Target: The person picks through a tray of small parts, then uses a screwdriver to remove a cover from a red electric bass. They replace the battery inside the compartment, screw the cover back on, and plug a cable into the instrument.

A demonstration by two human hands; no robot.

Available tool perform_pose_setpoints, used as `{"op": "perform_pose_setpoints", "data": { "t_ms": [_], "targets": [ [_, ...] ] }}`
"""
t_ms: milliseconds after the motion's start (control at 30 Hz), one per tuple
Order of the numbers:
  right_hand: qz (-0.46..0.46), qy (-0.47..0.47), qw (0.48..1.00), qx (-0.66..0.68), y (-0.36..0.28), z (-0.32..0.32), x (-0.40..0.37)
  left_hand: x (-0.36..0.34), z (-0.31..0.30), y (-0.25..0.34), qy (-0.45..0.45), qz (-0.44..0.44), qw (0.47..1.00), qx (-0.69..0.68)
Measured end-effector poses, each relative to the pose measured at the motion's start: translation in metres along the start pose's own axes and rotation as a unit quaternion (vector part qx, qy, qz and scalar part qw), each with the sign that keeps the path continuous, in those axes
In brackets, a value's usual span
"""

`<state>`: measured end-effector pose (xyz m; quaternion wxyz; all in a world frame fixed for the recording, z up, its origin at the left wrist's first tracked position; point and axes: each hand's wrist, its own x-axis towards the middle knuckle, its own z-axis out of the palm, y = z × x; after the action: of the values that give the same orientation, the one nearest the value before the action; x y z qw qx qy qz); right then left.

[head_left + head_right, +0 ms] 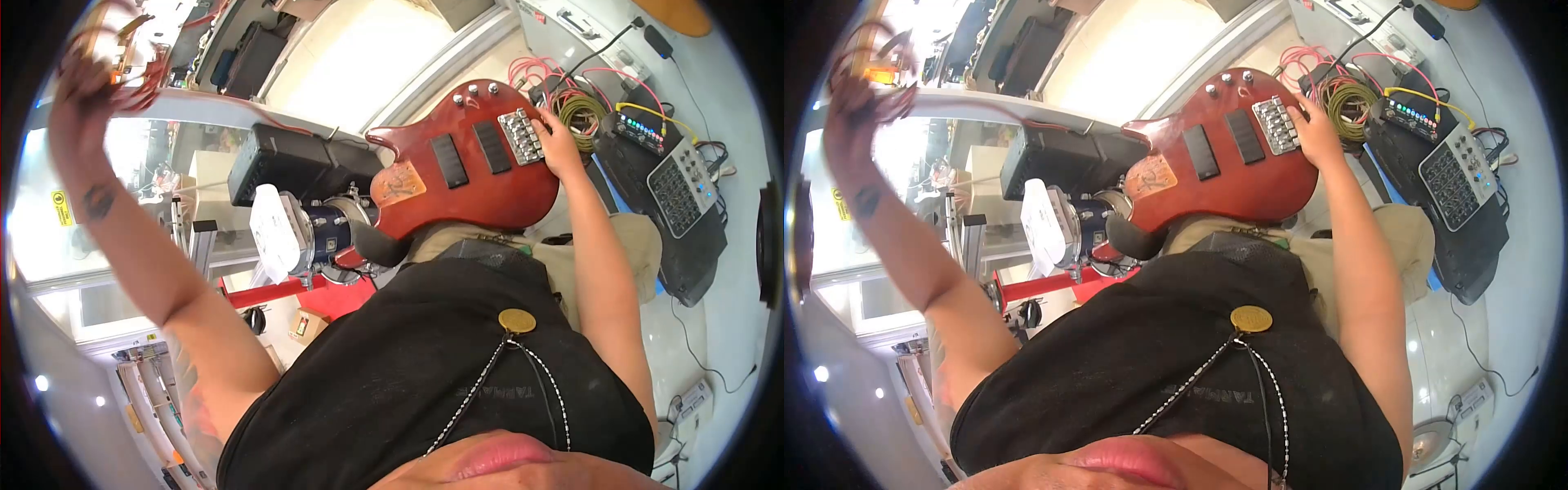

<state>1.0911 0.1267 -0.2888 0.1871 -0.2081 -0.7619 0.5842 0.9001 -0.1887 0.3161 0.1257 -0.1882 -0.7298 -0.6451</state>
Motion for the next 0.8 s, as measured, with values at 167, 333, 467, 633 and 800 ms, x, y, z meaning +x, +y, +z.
{"op": "perform_pose_setpoints", "data": {
  "t_ms": [167,333,467,633,800],
  "targets": [
    [-0.004,-0.004,1.000,0.000,0.009,0.000,0.003,-0.023,-0.165,0.070,-0.218,-0.146,0.959,-0.111],
    [0.002,-0.001,1.000,-0.002,0.016,0.001,0.005,-0.122,-0.180,-0.028,-0.043,-0.222,0.974,0.014],
    [0.026,-0.009,0.999,0.019,0.013,0.001,0.004,-0.201,-0.082,-0.104,-0.034,-0.242,0.941,0.236],
    [-0.002,0.000,1.000,-0.004,0.001,-0.003,0.001,-0.249,-0.057,-0.200,-0.265,-0.034,0.900,0.343],
    [0.005,-0.006,1.000,-0.008,-0.007,-0.005,-0.003,-0.312,0.011,-0.237,-0.385,0.050,0.796,0.465]
  ]
}}
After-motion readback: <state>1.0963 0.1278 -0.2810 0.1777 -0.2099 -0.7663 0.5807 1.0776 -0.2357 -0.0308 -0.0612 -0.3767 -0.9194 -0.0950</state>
